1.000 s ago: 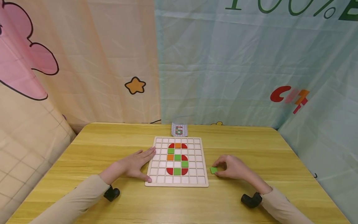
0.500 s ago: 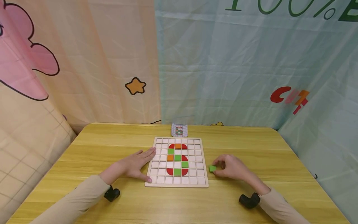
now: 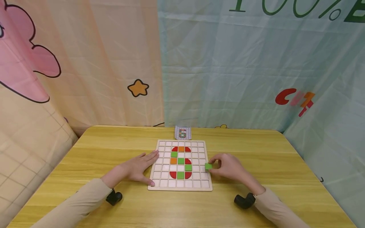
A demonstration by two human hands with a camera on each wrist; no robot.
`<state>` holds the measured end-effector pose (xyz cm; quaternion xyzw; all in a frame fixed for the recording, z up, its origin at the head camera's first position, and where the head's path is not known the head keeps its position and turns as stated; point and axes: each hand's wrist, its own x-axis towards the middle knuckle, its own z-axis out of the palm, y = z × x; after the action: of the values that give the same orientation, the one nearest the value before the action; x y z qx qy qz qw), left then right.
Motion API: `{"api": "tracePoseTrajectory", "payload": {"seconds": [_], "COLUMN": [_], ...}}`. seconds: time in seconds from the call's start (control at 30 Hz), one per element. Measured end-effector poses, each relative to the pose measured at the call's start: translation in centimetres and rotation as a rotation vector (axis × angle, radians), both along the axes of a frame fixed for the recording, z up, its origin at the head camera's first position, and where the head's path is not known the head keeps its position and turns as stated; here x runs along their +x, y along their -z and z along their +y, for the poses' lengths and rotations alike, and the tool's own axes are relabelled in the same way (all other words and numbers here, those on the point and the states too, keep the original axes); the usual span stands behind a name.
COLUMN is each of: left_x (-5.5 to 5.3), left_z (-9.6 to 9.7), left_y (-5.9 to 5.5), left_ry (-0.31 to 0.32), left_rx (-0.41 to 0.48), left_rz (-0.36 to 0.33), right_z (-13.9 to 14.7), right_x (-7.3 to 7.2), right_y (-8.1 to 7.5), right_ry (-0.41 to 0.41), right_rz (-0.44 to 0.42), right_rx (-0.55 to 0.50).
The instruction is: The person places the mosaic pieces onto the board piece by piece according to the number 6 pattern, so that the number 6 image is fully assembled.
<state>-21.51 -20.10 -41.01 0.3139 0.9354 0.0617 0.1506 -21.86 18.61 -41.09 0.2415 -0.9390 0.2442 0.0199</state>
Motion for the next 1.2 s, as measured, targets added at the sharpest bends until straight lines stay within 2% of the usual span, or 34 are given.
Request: {"api": "tracePoseTrajectory", "payload": {"seconds": [0.57, 0.87, 1.2], "left_x": [-0.1, -0.4, -0.3], "left_z": [-0.1, -0.1, -0.2], "left_y": [0.1, -0.2, 0.2], "left_ry": [0.01, 0.009, 0.014], "left_rx": [0.015, 0.014, 0.014], "left_rz": [-0.001, -0.003, -0.008], "right_z": [-4.6, -6.9, -9.1], "right_x": [-0.3, -0.6, -0.8], "right_y": [-0.7, -0.8, -0.5], "right_ry": [-0.083, -0.078, -0.106], "right_rz": [0.045, 0.013, -0.023], "right_rx": [-0.003, -0.016, -0.024]}}
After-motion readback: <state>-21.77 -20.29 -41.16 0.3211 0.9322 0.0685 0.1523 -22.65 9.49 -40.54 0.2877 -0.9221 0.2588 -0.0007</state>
